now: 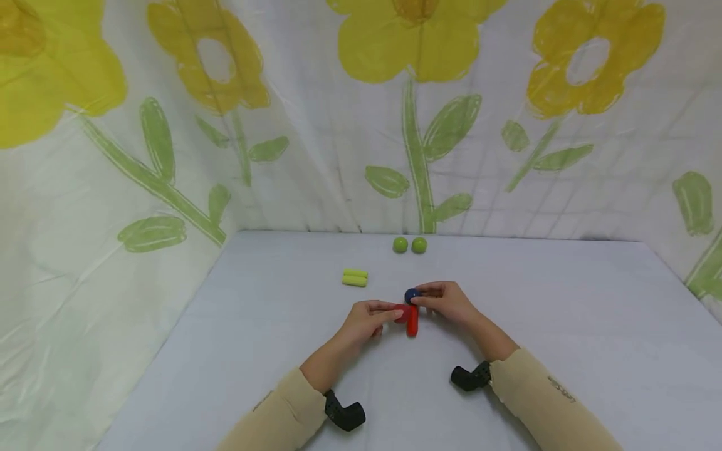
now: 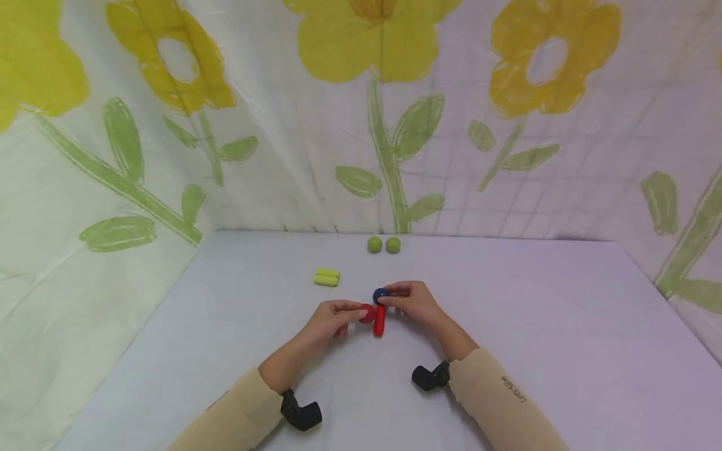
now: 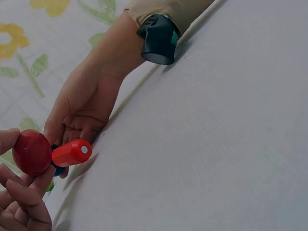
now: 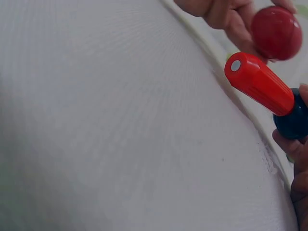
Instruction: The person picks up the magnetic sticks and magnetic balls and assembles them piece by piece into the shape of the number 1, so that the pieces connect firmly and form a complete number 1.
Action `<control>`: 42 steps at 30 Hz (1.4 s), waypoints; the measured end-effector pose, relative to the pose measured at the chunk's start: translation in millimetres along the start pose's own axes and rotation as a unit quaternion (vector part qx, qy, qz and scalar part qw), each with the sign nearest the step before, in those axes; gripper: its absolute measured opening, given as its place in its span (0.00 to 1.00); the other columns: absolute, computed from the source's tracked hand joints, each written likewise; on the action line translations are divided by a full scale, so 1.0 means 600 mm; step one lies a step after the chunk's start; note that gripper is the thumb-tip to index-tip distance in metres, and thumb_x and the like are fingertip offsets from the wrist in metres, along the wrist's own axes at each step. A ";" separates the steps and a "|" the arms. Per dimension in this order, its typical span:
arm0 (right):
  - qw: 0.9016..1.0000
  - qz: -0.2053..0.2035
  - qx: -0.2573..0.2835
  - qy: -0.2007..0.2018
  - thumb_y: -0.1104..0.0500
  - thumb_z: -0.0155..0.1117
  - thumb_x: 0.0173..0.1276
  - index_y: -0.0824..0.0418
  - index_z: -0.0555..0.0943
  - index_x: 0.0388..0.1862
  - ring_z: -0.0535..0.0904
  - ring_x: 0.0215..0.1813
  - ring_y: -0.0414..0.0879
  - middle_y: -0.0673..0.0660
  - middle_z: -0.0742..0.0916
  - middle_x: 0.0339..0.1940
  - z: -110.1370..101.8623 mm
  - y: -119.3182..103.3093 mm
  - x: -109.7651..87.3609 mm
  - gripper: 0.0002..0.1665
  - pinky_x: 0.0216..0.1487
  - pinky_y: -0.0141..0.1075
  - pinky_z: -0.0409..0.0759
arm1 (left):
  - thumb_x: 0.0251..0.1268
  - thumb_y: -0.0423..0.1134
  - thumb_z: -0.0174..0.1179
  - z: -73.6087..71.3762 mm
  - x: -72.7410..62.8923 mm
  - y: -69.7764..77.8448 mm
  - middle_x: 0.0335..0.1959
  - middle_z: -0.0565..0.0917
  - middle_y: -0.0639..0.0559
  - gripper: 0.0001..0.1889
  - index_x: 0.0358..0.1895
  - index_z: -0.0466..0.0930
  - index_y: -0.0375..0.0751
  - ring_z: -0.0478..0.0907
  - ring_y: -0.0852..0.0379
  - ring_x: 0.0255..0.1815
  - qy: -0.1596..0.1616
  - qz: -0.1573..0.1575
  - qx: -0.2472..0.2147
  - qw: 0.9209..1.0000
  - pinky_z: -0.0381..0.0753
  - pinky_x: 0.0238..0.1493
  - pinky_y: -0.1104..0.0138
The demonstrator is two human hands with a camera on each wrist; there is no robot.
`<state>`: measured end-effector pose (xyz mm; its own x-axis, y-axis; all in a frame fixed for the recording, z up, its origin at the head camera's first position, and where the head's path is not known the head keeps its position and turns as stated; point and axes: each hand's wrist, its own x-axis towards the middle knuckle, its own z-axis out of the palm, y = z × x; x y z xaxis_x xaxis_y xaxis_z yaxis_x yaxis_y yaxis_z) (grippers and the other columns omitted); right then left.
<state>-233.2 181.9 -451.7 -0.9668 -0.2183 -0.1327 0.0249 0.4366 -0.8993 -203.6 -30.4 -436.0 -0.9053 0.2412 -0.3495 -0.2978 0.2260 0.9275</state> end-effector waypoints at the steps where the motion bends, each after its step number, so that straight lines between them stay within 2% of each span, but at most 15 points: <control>1: 1.000 -0.002 -0.003 0.000 0.50 0.67 0.59 0.67 0.78 0.53 0.74 0.32 0.43 0.60 0.87 0.40 0.000 0.000 -0.001 0.28 0.30 0.32 0.73 | 0.54 0.48 0.67 0.000 -0.004 -0.002 0.21 0.75 0.57 0.20 0.47 0.82 0.40 0.61 0.62 0.13 0.000 -0.002 -0.003 1.000 0.58 0.18 0.72; 5: 1.000 0.004 -0.005 0.008 0.49 0.67 0.59 0.66 0.78 0.53 0.75 0.35 0.45 0.60 0.86 0.41 -0.001 -0.001 -0.006 0.28 0.32 0.32 0.73 | 0.56 0.47 0.65 0.001 -0.014 -0.006 0.26 0.78 0.56 0.19 0.48 0.82 0.39 0.61 0.62 0.13 -0.006 0.006 -0.010 1.000 0.59 0.18 0.73; 11: 1.000 -0.006 0.004 0.006 0.51 0.67 0.60 0.68 0.78 0.53 0.75 0.33 0.43 0.60 0.87 0.40 0.001 0.000 -0.005 0.27 0.31 0.32 0.73 | 0.57 0.45 0.64 0.005 -0.020 -0.012 0.21 0.75 0.58 0.19 0.47 0.83 0.36 0.61 0.65 0.11 -0.022 0.022 0.003 1.000 0.59 0.16 0.74; 17: 1.000 -0.007 0.009 0.007 0.50 0.67 0.59 0.68 0.79 0.52 0.74 0.31 0.41 0.57 0.87 0.38 0.002 -0.004 -0.003 0.28 0.30 0.31 0.72 | 0.53 0.46 0.67 0.011 -0.028 -0.012 0.15 0.71 0.58 0.17 0.43 0.84 0.38 0.60 0.63 0.11 -0.030 0.007 0.020 0.999 0.58 0.16 0.73; 25: 1.000 0.011 0.011 0.013 0.49 0.67 0.59 0.65 0.79 0.52 0.73 0.33 0.45 0.56 0.86 0.37 0.002 -0.001 -0.005 0.27 0.31 0.32 0.72 | 0.51 0.48 0.69 0.017 -0.039 -0.015 0.14 0.72 0.58 0.16 0.38 0.86 0.41 0.60 0.62 0.11 -0.024 -0.011 0.049 0.998 0.58 0.16 0.73; 32: 1.000 0.012 0.015 0.014 0.48 0.67 0.59 0.65 0.79 0.53 0.73 0.32 0.45 0.54 0.86 0.36 0.000 0.003 -0.002 0.28 0.31 0.32 0.72 | 0.50 0.50 0.69 0.028 -0.044 -0.018 0.10 0.69 0.58 0.15 0.36 0.86 0.42 0.60 0.63 0.10 -0.017 -0.005 0.073 0.997 0.58 0.14 0.73; 36: 1.000 0.006 0.016 0.014 0.49 0.67 0.59 0.66 0.79 0.52 0.73 0.31 0.45 0.54 0.86 0.34 0.000 0.001 -0.003 0.27 0.30 0.32 0.72 | 0.51 0.49 0.69 0.030 -0.044 -0.020 0.12 0.72 0.58 0.16 0.36 0.86 0.40 0.62 0.63 0.10 -0.018 0.008 0.070 0.997 0.60 0.15 0.74; 42: 1.000 -0.009 0.010 0.011 0.50 0.67 0.59 0.66 0.80 0.50 0.73 0.29 0.44 0.52 0.85 0.30 0.002 -0.002 -0.006 0.25 0.29 0.32 0.72 | 0.51 0.48 0.69 0.032 -0.042 -0.024 0.16 0.77 0.57 0.16 0.36 0.85 0.38 0.67 0.63 0.11 -0.019 0.012 0.056 0.998 0.68 0.17 0.74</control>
<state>-229.6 180.9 -450.9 -0.9726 -0.2059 -0.1081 0.0132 0.4151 -0.9097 -170.6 -21.7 -443.0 -0.8992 0.2821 -0.3344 -0.2392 0.3231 0.9156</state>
